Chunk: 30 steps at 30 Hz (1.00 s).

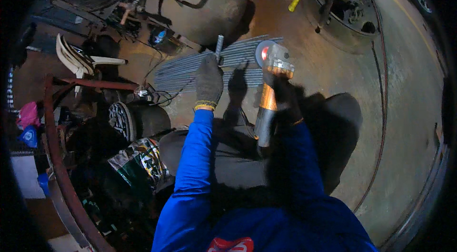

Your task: The person sits on the floor and uses an angle grinder to cut multiple metal rods one by one. Sparks fly as the grinder cuts through each rod, and the person places the cut pieces aside on the floor.

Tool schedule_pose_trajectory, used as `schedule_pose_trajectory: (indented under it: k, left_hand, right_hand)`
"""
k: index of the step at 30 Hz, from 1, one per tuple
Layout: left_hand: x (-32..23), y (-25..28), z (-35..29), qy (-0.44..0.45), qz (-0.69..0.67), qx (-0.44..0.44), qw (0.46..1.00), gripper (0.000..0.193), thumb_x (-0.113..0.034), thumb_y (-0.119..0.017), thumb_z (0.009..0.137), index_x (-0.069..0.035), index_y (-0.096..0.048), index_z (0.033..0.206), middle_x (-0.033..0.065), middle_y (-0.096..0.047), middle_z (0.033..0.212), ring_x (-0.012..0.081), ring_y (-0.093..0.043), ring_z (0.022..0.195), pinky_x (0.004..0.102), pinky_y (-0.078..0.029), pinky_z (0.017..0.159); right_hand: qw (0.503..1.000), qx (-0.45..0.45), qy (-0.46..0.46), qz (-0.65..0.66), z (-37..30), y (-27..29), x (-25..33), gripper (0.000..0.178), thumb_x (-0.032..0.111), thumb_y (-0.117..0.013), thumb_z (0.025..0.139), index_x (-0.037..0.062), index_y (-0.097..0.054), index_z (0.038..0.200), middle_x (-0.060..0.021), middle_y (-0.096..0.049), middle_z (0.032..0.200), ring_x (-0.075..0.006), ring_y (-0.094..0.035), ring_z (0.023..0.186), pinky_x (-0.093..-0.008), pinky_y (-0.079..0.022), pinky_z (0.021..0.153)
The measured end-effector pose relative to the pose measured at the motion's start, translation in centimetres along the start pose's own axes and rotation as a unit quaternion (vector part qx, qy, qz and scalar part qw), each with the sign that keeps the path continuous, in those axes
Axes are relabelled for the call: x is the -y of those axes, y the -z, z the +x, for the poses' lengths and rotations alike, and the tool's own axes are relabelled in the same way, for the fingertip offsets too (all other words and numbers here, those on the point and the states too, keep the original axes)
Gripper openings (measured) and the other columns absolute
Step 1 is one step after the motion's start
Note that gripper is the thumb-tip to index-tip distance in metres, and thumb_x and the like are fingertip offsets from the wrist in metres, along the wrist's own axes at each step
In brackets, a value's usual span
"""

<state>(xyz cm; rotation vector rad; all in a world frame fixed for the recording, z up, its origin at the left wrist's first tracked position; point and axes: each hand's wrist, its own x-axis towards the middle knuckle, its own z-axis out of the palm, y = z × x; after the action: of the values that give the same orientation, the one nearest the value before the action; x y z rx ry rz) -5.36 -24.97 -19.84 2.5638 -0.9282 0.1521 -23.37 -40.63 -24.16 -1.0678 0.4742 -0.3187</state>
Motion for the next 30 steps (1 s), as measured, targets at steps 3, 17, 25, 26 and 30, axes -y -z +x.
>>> schedule_pose_trajectory:
  k: [3,17,25,26,30]
  left_hand:
    - [0.0,4.2,0.7,-0.201,0.073,-0.168,0.962,0.015,-0.006,-0.051,0.094,0.0,-0.058,0.106,0.0258,-0.062,0.096,0.0467,-0.06,0.089,0.0549,-0.048,0.074]
    - [-7.3,16.4,-0.1,-0.062,-0.235,-0.002,0.97,0.023,-0.016,-0.062,0.093,-0.002,-0.064,0.111,0.0236,-0.067,0.097,0.0414,-0.064,0.081,0.0484,-0.051,0.065]
    - [2.7,8.3,-1.5,-0.201,-0.053,-0.064,0.976,0.031,-0.023,-0.075,0.085,-0.004,-0.068,0.108,0.0205,-0.069,0.097,0.0407,-0.066,0.088,0.0492,-0.053,0.075]
    - [3.0,7.9,-1.3,-0.208,-0.043,-0.066,0.975,0.031,-0.024,-0.075,0.084,-0.004,-0.068,0.108,0.0199,-0.069,0.097,0.0404,-0.066,0.088,0.0489,-0.053,0.076]
    - [1.9,7.7,-0.7,-0.248,-0.052,-0.081,0.964,0.03,-0.026,-0.076,0.083,-0.007,-0.07,0.105,0.0158,-0.071,0.098,0.0375,-0.067,0.088,0.0468,-0.053,0.077]
  right_hand:
    - [0.998,0.011,-0.035,0.057,-0.3,-0.7,0.2,0.029,0.028,-0.063,0.097,0.0066,-0.06,0.116,-0.0089,-0.066,0.09,-0.0187,-0.066,0.075,-0.0335,-0.055,0.067]
    - [0.987,0.019,-0.047,0.155,-2.0,-2.4,4.5,0.034,0.032,-0.068,0.093,0.0048,-0.058,0.109,-0.0108,-0.065,0.079,-0.0229,-0.067,0.063,-0.0373,-0.058,0.058]
    - [0.977,0.092,-0.046,0.189,-4.1,-2.2,4.8,0.035,0.035,-0.064,0.095,0.0048,-0.058,0.112,-0.0111,-0.067,0.084,-0.024,-0.069,0.069,-0.0361,-0.059,0.064]
    - [0.975,0.084,-0.052,0.198,-4.1,-1.8,3.8,0.035,0.034,-0.064,0.096,0.0045,-0.058,0.113,-0.0112,-0.068,0.085,-0.0241,-0.07,0.07,-0.0361,-0.059,0.065]
    - [0.978,0.019,-0.056,0.201,-4.0,0.3,1.8,0.031,0.026,-0.067,0.095,0.0054,-0.06,0.117,-0.0075,-0.069,0.091,-0.0198,-0.069,0.075,-0.0335,-0.058,0.067]
